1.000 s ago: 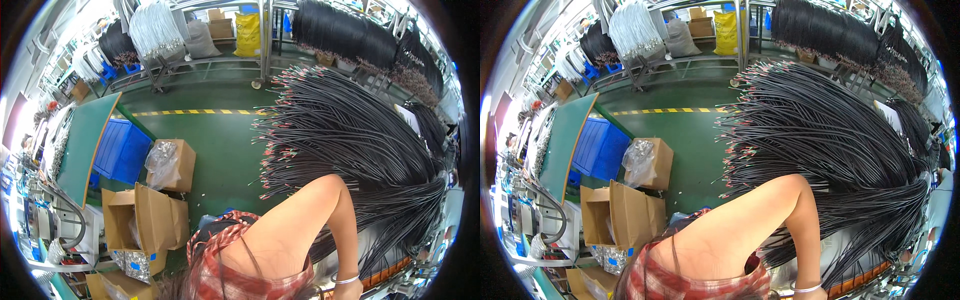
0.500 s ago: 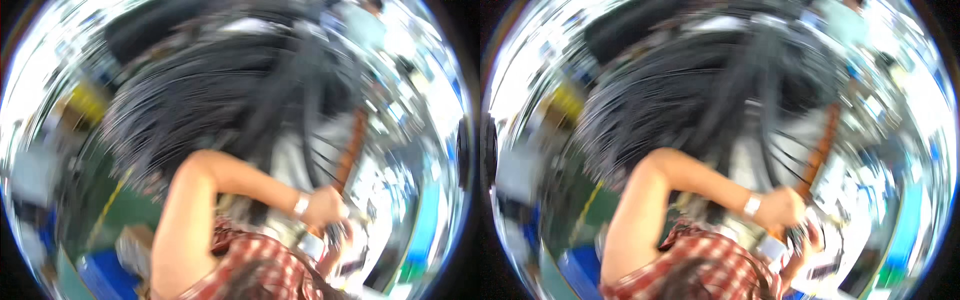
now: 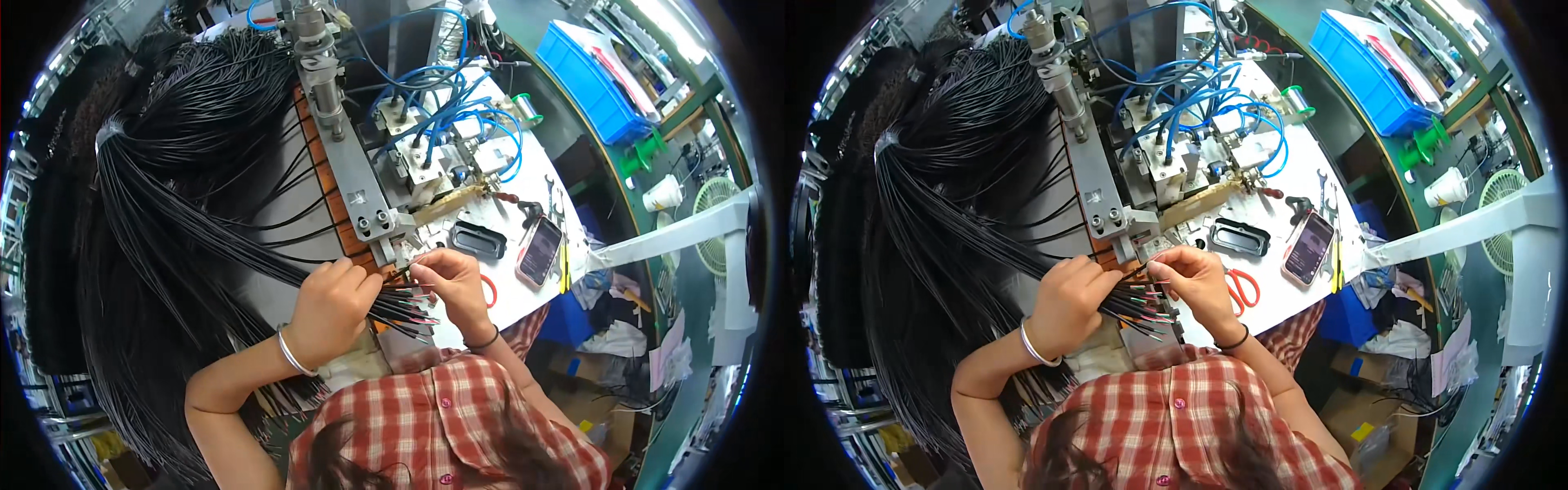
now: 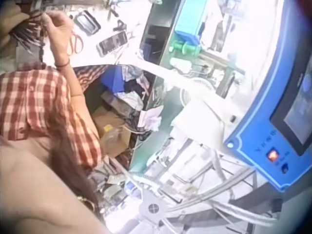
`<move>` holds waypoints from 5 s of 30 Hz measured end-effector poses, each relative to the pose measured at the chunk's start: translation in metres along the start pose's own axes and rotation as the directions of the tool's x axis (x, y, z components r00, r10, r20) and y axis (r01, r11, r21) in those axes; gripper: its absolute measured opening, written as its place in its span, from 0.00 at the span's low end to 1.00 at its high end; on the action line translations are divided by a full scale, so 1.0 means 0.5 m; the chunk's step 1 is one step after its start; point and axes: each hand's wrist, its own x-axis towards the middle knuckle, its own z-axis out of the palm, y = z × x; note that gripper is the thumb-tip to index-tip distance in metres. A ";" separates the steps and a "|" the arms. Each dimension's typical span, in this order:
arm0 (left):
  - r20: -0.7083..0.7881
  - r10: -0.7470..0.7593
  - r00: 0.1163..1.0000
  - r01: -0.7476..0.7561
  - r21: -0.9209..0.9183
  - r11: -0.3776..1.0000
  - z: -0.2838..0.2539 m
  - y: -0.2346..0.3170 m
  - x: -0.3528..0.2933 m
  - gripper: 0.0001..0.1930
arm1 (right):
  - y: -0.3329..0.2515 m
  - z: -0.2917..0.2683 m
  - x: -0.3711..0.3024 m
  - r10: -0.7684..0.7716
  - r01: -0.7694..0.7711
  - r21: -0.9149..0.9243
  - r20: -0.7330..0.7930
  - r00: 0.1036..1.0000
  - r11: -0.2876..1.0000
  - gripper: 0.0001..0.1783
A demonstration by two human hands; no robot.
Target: The person holds a bundle of cables and inserts the exposed wire ends into a machine fixture one by one by hand.
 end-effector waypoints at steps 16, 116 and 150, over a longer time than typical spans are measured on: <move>0.039 -0.003 0.999 0.003 -0.013 1.000 0.009 -0.002 -0.005 0.14 | -0.004 -0.024 -0.002 0.141 -0.138 -0.036 0.103 0.985 0.990 0.03; -0.019 -0.042 0.999 0.043 0.043 0.998 0.010 0.014 -0.020 0.13 | -0.002 0.021 -0.013 -0.128 0.165 -0.238 0.163 0.978 0.957 0.06; -0.055 -0.051 0.997 0.051 -0.003 0.999 0.001 0.007 -0.013 0.11 | -0.021 -0.004 -0.016 0.129 -0.128 -0.021 0.212 0.969 0.992 0.04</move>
